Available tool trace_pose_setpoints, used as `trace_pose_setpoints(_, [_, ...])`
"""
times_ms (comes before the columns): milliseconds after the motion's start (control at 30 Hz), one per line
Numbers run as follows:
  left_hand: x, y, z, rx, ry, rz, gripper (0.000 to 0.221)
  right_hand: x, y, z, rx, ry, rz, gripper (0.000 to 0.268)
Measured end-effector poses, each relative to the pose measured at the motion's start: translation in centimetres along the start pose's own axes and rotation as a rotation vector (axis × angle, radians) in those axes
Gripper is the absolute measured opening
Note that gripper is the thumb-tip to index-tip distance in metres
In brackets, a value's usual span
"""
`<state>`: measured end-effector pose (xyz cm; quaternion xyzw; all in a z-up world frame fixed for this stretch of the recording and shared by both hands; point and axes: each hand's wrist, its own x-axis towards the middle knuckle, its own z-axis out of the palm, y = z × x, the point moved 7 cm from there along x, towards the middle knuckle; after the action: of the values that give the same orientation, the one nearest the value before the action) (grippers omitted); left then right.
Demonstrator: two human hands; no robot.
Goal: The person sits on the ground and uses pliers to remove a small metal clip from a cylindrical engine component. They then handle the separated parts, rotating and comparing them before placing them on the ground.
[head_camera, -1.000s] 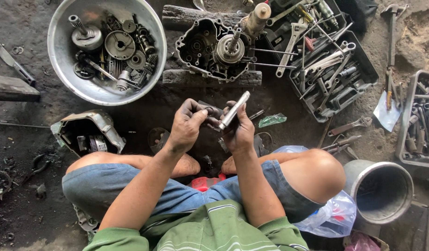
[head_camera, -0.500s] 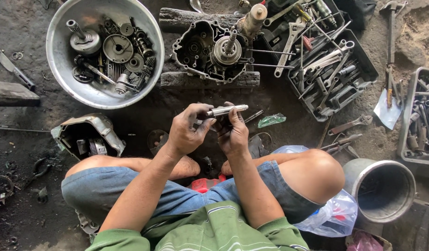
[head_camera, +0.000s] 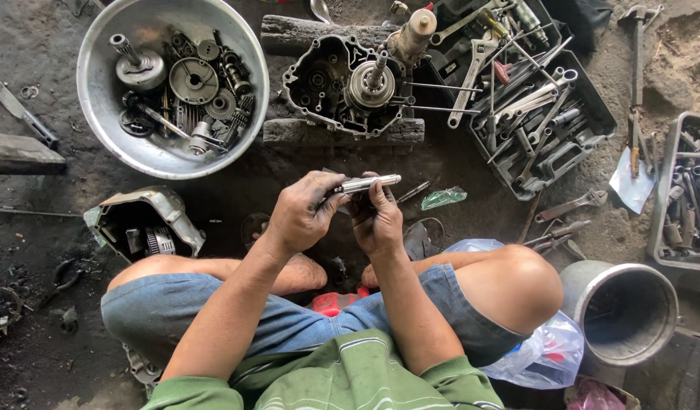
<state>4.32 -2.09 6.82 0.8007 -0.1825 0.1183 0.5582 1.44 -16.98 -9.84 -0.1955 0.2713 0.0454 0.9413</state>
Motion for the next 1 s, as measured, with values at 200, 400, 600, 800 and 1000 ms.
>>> trace_pose_setpoints(200, [0.0, -0.4, 0.1, -0.016, -0.029, -0.042, 0.022, -0.1, -0.1, 0.2, -0.054, -0.009, -0.044, 0.028])
trace_pose_setpoints(400, [0.0, -0.2, 0.4, 0.036, -0.029, 0.002, 0.023, 0.4, 0.4, -1.4, -0.038, 0.012, -0.042, 0.029])
trace_pose_setpoints(600, [-0.3, 0.0, 0.9, 0.079, -0.048, 0.045, 0.025, -0.1, 0.2, -0.7, -0.054, 0.039, -0.052, 0.03])
trace_pose_setpoints(800, [0.2, -0.3, 0.5, -0.021, -0.032, -0.039, 0.028, 0.5, 1.5, -2.1, -0.085, 0.015, -0.069, 0.03])
trace_pose_setpoints(1000, [0.5, -0.1, 0.0, -0.085, -0.045, -0.081, 0.027, -1.3, 0.2, 1.5, -0.058, -0.025, 0.001, 0.041])
